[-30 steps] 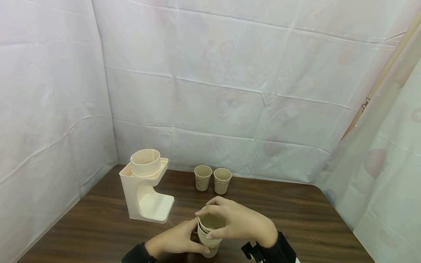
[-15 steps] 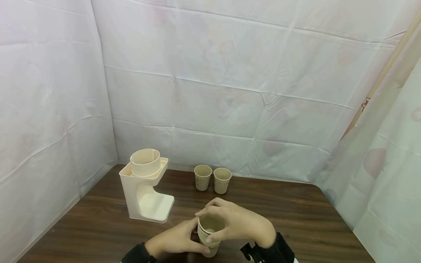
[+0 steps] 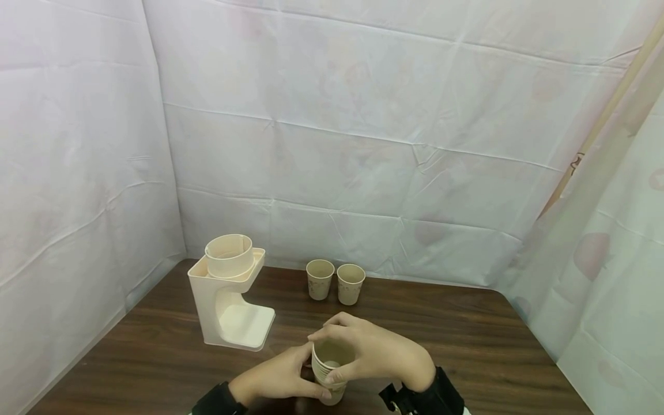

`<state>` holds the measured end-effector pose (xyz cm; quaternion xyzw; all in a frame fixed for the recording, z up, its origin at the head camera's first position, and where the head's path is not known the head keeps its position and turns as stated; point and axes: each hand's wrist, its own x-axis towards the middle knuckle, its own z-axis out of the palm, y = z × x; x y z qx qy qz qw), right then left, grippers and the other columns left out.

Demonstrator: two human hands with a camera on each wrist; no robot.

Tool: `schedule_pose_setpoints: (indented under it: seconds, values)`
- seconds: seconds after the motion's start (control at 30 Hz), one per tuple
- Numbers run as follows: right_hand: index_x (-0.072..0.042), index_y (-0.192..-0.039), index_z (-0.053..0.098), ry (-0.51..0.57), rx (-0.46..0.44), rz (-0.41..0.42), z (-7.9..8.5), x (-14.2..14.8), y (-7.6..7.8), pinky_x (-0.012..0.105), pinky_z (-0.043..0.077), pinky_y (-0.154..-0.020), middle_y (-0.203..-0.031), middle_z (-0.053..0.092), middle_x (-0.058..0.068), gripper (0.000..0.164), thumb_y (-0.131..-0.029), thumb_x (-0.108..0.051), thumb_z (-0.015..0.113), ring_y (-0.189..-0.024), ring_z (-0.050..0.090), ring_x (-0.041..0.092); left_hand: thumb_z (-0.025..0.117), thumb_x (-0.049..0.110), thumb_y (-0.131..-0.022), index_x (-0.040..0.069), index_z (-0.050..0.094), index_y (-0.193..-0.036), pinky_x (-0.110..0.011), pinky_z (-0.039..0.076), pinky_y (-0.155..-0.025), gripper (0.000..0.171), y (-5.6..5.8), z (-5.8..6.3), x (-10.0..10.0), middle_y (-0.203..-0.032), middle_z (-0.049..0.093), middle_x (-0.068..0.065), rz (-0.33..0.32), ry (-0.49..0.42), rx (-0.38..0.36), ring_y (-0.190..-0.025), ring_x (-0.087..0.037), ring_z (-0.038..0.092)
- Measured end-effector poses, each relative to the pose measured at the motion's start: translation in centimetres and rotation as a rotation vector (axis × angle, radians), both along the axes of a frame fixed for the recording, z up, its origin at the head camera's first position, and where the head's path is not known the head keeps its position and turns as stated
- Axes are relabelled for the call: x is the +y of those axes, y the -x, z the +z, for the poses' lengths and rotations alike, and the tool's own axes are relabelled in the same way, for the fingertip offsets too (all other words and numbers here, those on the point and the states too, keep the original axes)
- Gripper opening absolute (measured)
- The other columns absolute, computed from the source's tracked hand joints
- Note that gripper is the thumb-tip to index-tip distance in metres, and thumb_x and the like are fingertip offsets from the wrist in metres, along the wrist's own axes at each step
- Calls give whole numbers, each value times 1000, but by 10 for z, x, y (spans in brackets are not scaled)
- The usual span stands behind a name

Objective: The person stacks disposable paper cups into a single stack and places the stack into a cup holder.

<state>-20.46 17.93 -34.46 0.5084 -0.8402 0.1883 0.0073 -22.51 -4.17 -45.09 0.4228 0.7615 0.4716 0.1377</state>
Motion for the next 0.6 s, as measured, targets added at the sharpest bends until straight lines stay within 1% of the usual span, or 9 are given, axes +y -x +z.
schedule_pose_setpoints:
  seconds: [0.17, 0.3, 0.47, 0.6]
  values:
    - [-25, -134, 47, -11, -17, -16, 0, 0, -1, 37, 50, -88, -127, 46, -6, 58, -83, -48, 64, -113, 47, 10, 69, 41, -82, 20, 32, -137, -28, 46, -94, 70, 0, -1, 0, -125, 54, 6, -6, -12, -31, -111, -5, 49]
    - [-25, -134, 46, -9, -17, -6, 0, 0, 0, 37, 50, -89, -127, 46, -6, 59, -84, -48, 64, -113, 47, 10, 70, 39, -82, 20, 32, -137, -25, 47, -92, 69, 0, -2, 0, -124, 54, 6, -17, -32, -53, -110, -5, 50]
    - [-29, -135, 42, -7, -32, -8, 0, 0, 0, 38, 49, -90, -127, 46, -8, 59, -84, -48, 64, -114, 46, 10, 71, 34, -82, 19, 33, -136, -23, 48, -90, 67, -1, -1, 2, -123, 55, 4, -37, -61, -77, -107, -6, 52]
    - [-32, -134, 42, -12, -46, -46, 2, 1, -1, 39, 49, -91, -128, 46, -10, 58, -83, -50, 64, -115, 45, 8, 71, 34, -82, 20, 33, -136, -23, 48, -89, 67, 0, 0, 3, -122, 55, 5, -36, -70, -75, -107, -6, 53]
